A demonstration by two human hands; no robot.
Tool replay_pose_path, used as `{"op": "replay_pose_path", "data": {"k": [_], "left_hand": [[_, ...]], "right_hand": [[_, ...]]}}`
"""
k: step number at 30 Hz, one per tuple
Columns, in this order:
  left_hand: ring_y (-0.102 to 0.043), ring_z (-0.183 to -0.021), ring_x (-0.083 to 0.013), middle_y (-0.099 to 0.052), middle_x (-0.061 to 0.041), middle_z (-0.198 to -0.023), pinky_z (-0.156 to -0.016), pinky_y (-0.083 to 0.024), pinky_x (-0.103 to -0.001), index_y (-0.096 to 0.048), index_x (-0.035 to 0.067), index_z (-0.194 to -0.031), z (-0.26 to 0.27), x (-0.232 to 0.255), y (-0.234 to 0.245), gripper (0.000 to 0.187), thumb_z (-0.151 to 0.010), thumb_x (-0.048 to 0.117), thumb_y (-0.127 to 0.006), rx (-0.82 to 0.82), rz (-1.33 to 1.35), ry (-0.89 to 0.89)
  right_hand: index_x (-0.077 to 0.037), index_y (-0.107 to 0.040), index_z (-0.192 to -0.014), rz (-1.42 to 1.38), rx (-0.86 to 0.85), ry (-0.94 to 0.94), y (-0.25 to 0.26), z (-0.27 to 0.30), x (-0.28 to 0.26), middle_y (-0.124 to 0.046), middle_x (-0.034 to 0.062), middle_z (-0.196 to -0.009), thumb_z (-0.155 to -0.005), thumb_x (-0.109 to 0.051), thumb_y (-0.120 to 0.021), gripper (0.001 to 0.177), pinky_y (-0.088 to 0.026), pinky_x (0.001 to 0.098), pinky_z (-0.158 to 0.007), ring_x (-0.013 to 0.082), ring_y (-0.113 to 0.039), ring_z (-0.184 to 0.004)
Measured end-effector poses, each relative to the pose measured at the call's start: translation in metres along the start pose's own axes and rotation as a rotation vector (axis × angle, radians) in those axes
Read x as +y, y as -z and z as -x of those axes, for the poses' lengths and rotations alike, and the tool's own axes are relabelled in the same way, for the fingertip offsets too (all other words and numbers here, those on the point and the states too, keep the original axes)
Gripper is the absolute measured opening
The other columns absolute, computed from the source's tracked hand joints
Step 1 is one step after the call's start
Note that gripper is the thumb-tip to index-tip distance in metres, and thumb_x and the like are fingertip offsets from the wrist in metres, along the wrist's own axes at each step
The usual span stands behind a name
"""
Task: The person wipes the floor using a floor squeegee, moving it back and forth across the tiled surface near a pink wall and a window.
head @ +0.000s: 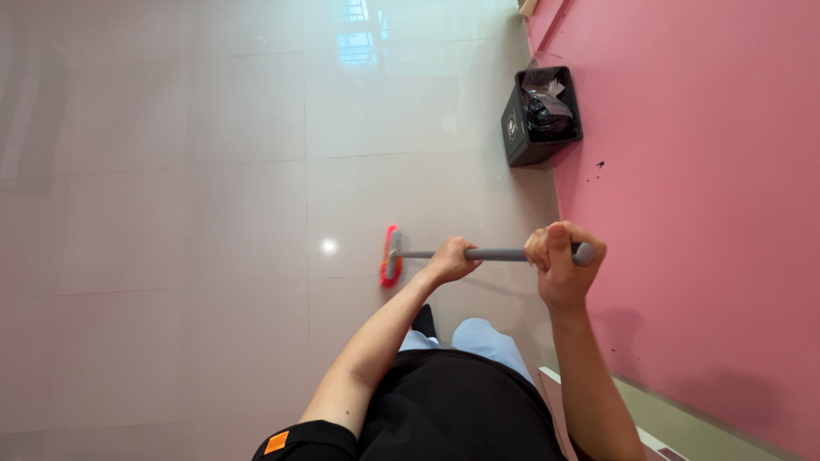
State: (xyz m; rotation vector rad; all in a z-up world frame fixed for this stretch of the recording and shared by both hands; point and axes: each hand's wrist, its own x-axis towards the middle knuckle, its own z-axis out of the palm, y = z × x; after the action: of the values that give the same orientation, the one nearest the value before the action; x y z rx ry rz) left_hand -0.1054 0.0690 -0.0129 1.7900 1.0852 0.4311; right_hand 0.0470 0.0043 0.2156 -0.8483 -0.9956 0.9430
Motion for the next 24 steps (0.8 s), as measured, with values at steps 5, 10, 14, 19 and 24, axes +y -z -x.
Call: {"op": "replay_pose_path", "data": {"k": [5,10,14,19,24], "left_hand": [[-0.066,-0.067,-0.0380,-0.067,-0.021,-0.070,-0.065,-0.053,-0.044,-0.075,0.003,-0.083,0.023,-0.039,0.015,0.012,-0.079,0.015,-0.072,0.028,-0.039,0.088],[-0.069,-0.075,-0.0381,-0.071,-0.022,-0.077,-0.071,-0.056,-0.044,-0.078,0.004,-0.088,0.019,-0.036,0.016,0.015,-0.083,0.017,-0.073,0.007,-0.121,0.165],[-0.070,-0.077,-0.0368,-0.071,-0.021,-0.079,-0.070,-0.056,-0.044,-0.079,0.005,-0.090,-0.009,0.000,-0.002,0.017,-0.079,0.018,-0.075,0.068,-0.060,0.063],[-0.069,-0.068,-0.0340,-0.070,-0.022,-0.075,-0.067,-0.055,-0.042,-0.078,0.006,-0.092,-0.052,0.070,-0.032,0.019,-0.084,0.022,-0.073,-0.085,0.037,0.016],[-0.062,-0.060,-0.0225,-0.067,-0.016,-0.067,-0.062,-0.052,-0.039,-0.077,0.002,-0.088,-0.086,0.106,-0.071,0.021,-0.086,0.023,-0.075,-0.120,0.196,-0.099]], "right_hand": [[-0.005,-0.042,-0.067,-0.022,-0.010,-0.047,0.000,0.016,0.036,-0.038,-0.0001,-0.057,-0.111,-0.030,-0.058,0.053,-0.037,0.0315,-0.053,0.0105,-0.035,-0.051],[-0.005,-0.042,-0.067,-0.044,-0.022,-0.074,0.007,0.009,0.031,-0.038,0.0004,-0.057,-0.111,-0.029,-0.058,0.053,-0.038,0.0316,-0.054,0.0111,-0.036,-0.052],[-0.004,-0.042,-0.070,-0.033,0.011,-0.001,0.024,-0.012,-0.004,-0.036,-0.0003,-0.058,-0.111,-0.027,-0.058,0.050,-0.035,0.0313,-0.052,0.0101,-0.033,-0.051],[-0.005,-0.041,-0.069,0.060,0.021,0.070,0.044,-0.037,-0.071,-0.037,-0.0004,-0.059,-0.113,-0.025,-0.057,0.051,-0.032,0.0310,-0.053,0.0100,-0.033,-0.053],[-0.003,-0.043,-0.067,0.342,-0.016,0.092,0.056,-0.049,-0.092,-0.044,-0.0006,-0.059,-0.110,-0.019,-0.061,0.050,-0.033,0.0279,-0.050,0.0089,-0.042,-0.053]]}}
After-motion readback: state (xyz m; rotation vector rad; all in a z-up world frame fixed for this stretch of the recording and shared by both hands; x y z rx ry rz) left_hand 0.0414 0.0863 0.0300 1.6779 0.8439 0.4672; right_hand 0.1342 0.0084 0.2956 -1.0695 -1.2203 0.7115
